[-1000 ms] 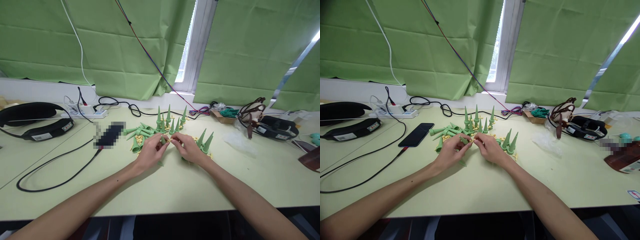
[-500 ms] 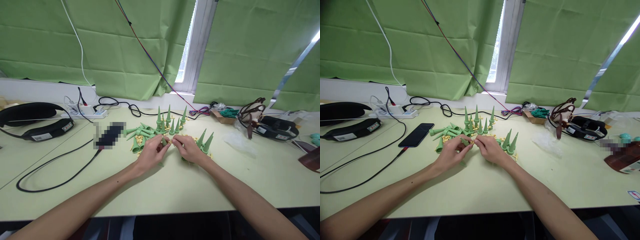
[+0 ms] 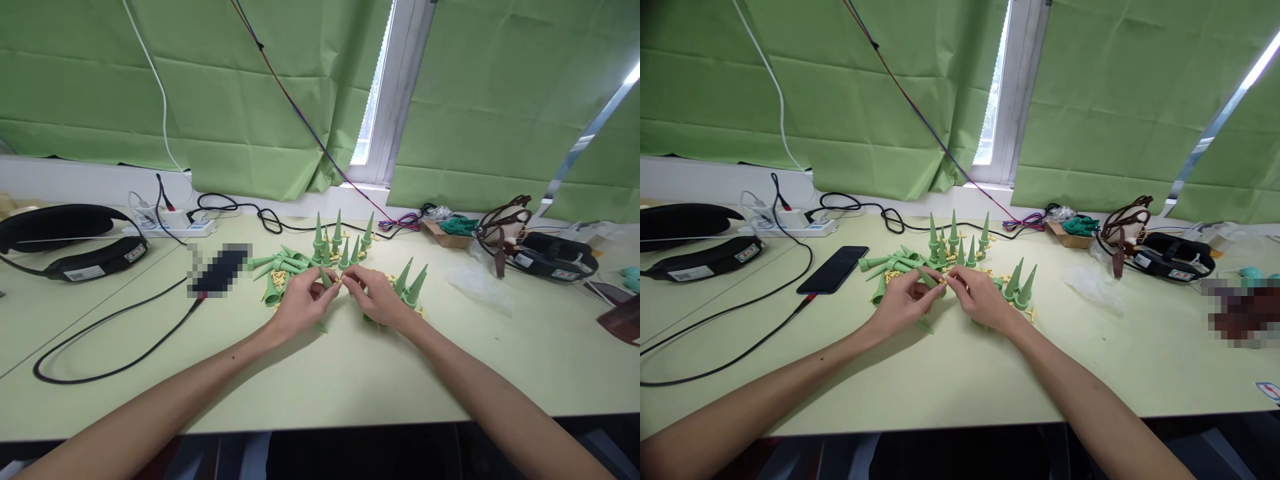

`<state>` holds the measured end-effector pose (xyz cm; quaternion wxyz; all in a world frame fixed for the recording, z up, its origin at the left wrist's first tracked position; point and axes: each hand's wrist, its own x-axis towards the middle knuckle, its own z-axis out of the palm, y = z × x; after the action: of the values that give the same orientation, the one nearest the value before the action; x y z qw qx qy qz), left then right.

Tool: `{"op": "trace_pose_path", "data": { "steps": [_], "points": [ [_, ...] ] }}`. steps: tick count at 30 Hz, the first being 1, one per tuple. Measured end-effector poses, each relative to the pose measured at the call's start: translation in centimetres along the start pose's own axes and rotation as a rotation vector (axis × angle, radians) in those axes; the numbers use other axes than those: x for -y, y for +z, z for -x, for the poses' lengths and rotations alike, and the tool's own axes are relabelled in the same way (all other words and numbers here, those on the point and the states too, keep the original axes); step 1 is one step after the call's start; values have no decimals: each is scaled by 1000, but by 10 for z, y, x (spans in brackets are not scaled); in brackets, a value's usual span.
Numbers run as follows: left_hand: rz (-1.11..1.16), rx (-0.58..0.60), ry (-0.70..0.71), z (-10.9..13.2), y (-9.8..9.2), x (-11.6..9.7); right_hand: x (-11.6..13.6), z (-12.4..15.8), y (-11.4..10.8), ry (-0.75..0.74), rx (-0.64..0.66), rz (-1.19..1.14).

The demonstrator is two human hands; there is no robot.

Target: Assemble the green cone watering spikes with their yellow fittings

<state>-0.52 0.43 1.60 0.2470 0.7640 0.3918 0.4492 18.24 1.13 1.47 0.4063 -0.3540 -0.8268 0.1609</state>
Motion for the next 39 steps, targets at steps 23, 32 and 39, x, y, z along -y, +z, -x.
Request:
{"op": "trace_pose_path", "data": {
  "steps": [23,32,39],
  "points": [
    [-214,-68,288,5,3,7,-5,1,3,-68,-52,114],
    [-258,-163,604,6,3,7,4,3,4,-138,-192,111],
    [-322,-195,683,6,2,9,7,3,5,-182,-230,131]
  ]
}}
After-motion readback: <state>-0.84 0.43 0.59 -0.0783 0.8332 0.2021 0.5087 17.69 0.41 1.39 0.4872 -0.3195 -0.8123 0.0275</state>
